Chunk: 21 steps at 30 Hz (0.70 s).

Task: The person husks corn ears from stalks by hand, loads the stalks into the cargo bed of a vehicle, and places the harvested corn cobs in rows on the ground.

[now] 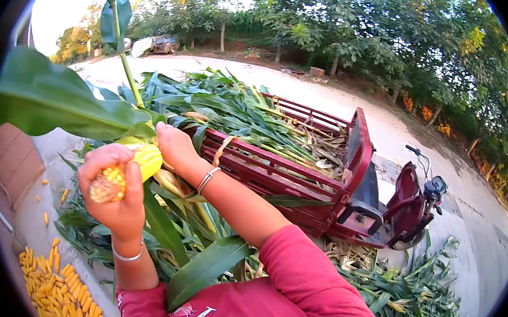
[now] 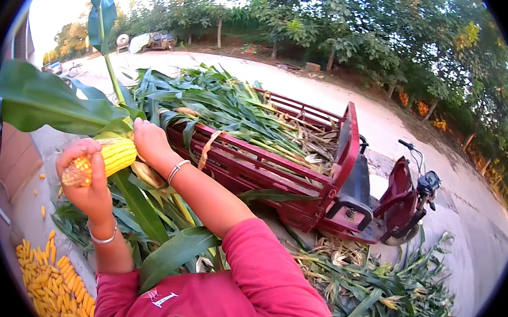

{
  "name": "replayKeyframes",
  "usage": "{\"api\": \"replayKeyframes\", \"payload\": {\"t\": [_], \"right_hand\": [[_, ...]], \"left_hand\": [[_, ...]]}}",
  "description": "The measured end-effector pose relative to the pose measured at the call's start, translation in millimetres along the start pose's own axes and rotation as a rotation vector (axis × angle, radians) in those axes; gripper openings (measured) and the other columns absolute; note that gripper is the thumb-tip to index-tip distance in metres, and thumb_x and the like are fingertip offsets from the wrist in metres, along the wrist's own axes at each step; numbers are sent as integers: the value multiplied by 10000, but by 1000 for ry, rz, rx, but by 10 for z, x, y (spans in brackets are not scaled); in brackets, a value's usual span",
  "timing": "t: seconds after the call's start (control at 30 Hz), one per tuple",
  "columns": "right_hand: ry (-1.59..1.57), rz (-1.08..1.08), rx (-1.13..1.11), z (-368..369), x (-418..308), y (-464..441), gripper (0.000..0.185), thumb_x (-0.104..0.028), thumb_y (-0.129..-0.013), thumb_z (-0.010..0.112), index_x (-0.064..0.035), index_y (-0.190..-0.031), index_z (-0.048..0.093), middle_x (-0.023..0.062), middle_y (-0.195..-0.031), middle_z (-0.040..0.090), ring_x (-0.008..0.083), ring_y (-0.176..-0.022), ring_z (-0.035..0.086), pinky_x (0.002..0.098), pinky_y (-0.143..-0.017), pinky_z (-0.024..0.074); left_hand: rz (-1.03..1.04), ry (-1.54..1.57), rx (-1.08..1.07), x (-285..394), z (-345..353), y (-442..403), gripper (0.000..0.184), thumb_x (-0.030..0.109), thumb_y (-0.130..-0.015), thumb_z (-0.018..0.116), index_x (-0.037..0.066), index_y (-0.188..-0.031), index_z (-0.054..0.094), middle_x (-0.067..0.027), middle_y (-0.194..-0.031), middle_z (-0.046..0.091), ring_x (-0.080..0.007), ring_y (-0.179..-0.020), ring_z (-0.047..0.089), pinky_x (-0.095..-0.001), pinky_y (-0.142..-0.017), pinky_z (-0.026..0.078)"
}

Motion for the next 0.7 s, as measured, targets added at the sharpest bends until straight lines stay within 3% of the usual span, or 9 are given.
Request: {"api": "replayKeyframes", "payload": {"t": [0.03,0.1,0.37,0.43,0.47,0.53,0.57,0.67,0.7], "right_hand": [[15,1,-16,103,-28,-14,131,-131,-886,420,-4,-899,450,211,-772,591,387,-738,616,462,-609,500],[89,-36,-10,266,-172,-27,93,-106,-872,465,-20,-883,497,172,-768,615,324,-703,646,417,-593,530],[71,-3,-39,915,-223,-143,135,-126,-907,419,-37,-858,508,154,-753,618,327,-704,644,423,-581,533],[-50,91,-234,1160,-128,-114,235,-213,-880,529,-13,-1001,509,191,-881,608,369,-846,627,439,-708,533],[-41,90,-234,1167,-101,-79,235,-213,-880,529,-13,-1001,509,191,-881,608,369,-846,627,439,-708,533],[-156,90,-226,1157,-45,45,616,-325,-767,693,4,-1215,428,229,-1078,542,404,-1025,553,449,-873,481],[-167,149,-312,1214,60,155,944,-370,-633,798,-2,-1348,303,236,-1205,456,407,-1122,481,444,-970,418],[-88,127,-284,1155,417,628,751,-329,-702,762,12,-1274,417,231,-1190,479,398,-1127,483,440,-948,428],[-115,163,-365,1191,525,843,665,-343,-735,735,16,-1224,464,232,-1153,514,398,-1102,503,431,-925,439]], "left_hand": [[-81,39,97,-120,-141,3,268,-45,-781,646,20,-983,483,-117,-872,577,-220,-792,569,-339,-773,489],[-15,-105,16,-46,-100,48,278,-59,-768,657,15,-974,485,-119,-870,581,-222,-792,572,-335,-783,486],[-33,-286,-149,-307,-132,199,268,-50,-738,692,29,-914,506,-118,-855,581,-241,-800,589,-337,-763,485],[-29,-275,-158,-426,-187,202,266,-50,-738,691,29,-910,505,-117,-853,581,-243,-800,589,-340,-771,484],[-61,-347,-122,-569,-273,191,261,-46,-742,689,28,-910,504,-111,-852,582,-241,-796,587,-344,-781,481],[-172,-431,-51,-976,-470,204,240,-26,-765,677,27,-917,501,-101,-851,583,-236,-790,582,-353,-802,472],[-270,-448,-33,-1284,-579,258,230,-11,-776,674,31,-923,502,-102,-850,581,-238,-787,580,-350,-796,471],[-479,-481,-125,-2333,-849,707,211,34,-804,667,40,-941,508,-111,-857,578,-244,-778,574,-345,-777,471],[-446,-537,-210,-2328,-746,858,207,37,-799,665,37,-940,513,-122,-876,585,-257,-808,584,-359,-776,476]]}}
Point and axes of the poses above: each hand's wrist, its own y-axis away from the middle knuckle, its own z-axis out of the palm, x = y × z, the point moved 10 cm from there along -y, towards the middle knuckle
